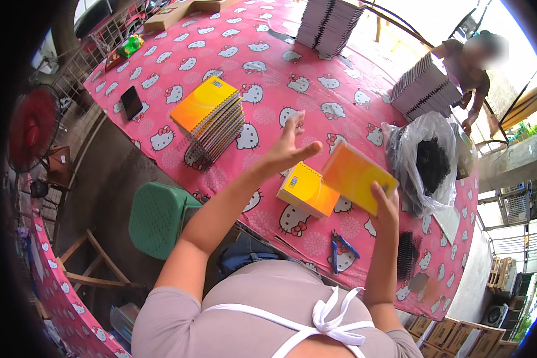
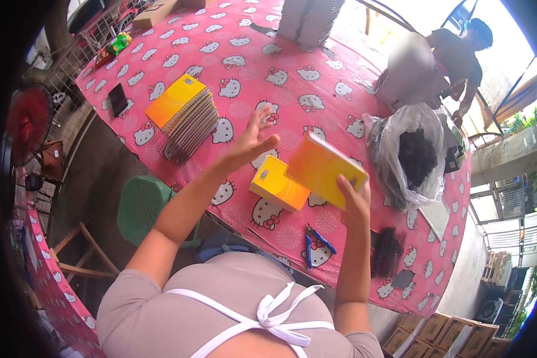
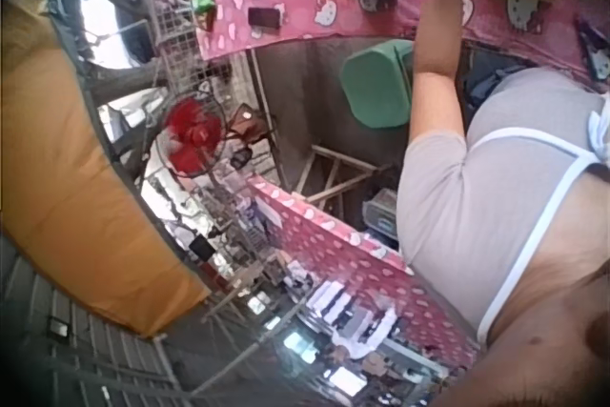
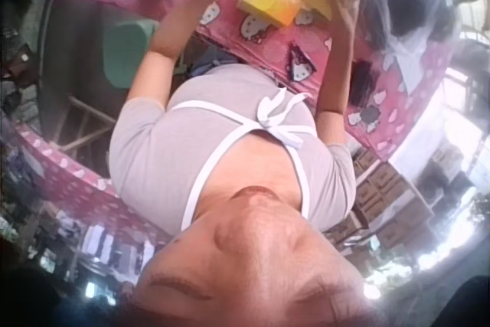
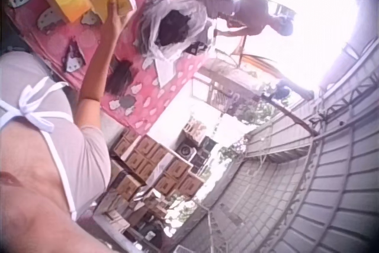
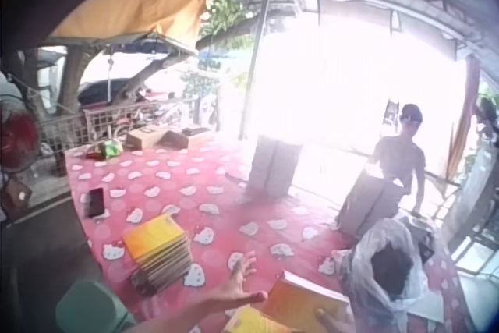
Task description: The person assembles notepads by inserting wire coils into the punched edges of yellow notebook covers and paper stacks, then using a pair of pliers to trim and crimp the ends of the wires.
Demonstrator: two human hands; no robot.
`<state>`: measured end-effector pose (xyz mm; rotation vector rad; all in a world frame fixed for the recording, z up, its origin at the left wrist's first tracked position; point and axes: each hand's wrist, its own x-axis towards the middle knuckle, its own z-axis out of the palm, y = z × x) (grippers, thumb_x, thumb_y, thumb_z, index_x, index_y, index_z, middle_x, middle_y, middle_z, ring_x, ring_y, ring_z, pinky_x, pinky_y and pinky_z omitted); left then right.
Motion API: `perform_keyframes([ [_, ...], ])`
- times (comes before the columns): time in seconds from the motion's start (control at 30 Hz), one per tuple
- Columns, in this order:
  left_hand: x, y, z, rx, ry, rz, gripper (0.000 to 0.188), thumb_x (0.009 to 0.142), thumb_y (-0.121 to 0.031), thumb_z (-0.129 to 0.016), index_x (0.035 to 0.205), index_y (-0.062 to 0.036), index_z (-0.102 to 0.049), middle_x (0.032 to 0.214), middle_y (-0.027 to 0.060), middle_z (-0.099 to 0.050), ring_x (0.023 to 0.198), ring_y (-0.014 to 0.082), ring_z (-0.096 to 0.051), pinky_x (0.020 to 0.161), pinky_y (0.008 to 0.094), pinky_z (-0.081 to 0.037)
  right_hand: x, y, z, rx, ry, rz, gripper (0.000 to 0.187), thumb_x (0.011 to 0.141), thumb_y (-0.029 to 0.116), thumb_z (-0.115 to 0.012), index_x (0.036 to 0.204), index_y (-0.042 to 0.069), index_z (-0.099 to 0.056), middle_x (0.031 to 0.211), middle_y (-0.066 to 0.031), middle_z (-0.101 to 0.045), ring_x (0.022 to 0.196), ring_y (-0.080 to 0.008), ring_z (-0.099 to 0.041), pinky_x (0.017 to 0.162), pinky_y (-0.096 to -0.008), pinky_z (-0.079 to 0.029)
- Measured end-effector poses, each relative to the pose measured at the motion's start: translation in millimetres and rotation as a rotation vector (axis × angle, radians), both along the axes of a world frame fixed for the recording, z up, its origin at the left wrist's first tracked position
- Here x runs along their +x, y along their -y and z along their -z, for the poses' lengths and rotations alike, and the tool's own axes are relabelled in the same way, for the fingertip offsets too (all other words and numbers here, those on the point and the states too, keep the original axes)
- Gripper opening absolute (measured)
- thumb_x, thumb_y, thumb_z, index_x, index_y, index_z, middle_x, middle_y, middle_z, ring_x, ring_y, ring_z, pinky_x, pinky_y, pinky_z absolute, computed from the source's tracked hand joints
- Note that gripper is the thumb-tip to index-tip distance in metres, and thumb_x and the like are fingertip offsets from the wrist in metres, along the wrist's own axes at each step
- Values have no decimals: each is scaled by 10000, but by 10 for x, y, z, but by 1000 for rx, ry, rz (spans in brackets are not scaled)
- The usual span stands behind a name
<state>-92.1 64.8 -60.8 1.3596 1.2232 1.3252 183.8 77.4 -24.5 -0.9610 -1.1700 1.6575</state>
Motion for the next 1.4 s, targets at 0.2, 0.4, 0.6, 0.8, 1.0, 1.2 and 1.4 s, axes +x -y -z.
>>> perform_keyframes([
  [0.2, -47, -623, 52, 57, 109, 170, 1131, 661, -72, -819, 1476, -129, -36, 1377, 148, -323, 1214, 256, -414, 1032, 378, -363, -633, -830, 506, 431, 215, -31, 698, 692, 53, -787, 1208, 42, -317, 1095, -79, -480, 1014, -152, -506, 823, -285, -474],
  [0.4, -289, -697, 794, -49, 6, 141, 1146, 626, 42, -793, 1473, -136, -44, 1269, 116, -431, 1169, 241, -466, 983, 363, -415, -861, -1117, 1226, 565, 526, -189, 936, 583, 44, -851, 1272, 49, -217, 1166, -90, -432, 1100, -216, -475, 908, -324, -450],
  [0.6, -197, -642, 912, -13, 12, -8, 1002, 648, -13, -811, 1399, -78, -151, 1245, 131, -431, 1188, 262, -453, 1002, 377, -393, -883, -1089, 1295, 479, 528, -198, 858, 610, 86, -843, 1247, 31, -272, 1160, -137, -514, 1110, -262, -519, 911, -352, -444],
  [0.8, -185, -722, 1115, 157, -163, -27, 879, 634, -62, -835, 1294, -68, -254, 1181, 123, -459, 1106, 225, -505, 939, 336, -432, -823, -1094, 1275, 608, 620, -141, 707, 648, 68, -809, 1204, 36, -373, 1116, -127, -557, 1049, -266, -561, 864, -348, -465],
  [1.0, 108, -282, 56, 406, 137, -188, 734, 701, -45, -800, 1190, -62, -253, 1139, 95, -463, 1058, 171, -512, 884, 313, -474, -764, -759, -143, 877, 563, 156, 741, 696, 176, -811, 1266, 3, -370, 1207, -112, -505, 1099, -236, -509, 922, -332, -425],
  [1.2, 841, 455, -523, 130, 785, -160, 679, 762, -67, -761, 1183, -82, -228, 1160, 109, -458, 1038, 162, -524, 834, 317, -518, -1065, 92, -344, 344, -187, 171, 698, 807, 289, -741, 1304, -5, -349, 1233, -89, -489, 1128, -185, -487, 955, -313, -396],
  [1.4, 412, 886, -435, -86, 657, -352, 841, 810, -94, -701, 1413, -58, -115, 1423, 173, -221, 1294, 226, -348, 977, 359, -431, -400, -212, -503, 101, 139, -404, 622, 779, 241, -764, 1248, -9, -441, 1103, -87, -599, 1002, -163, -574, 874, -318, -450],
])
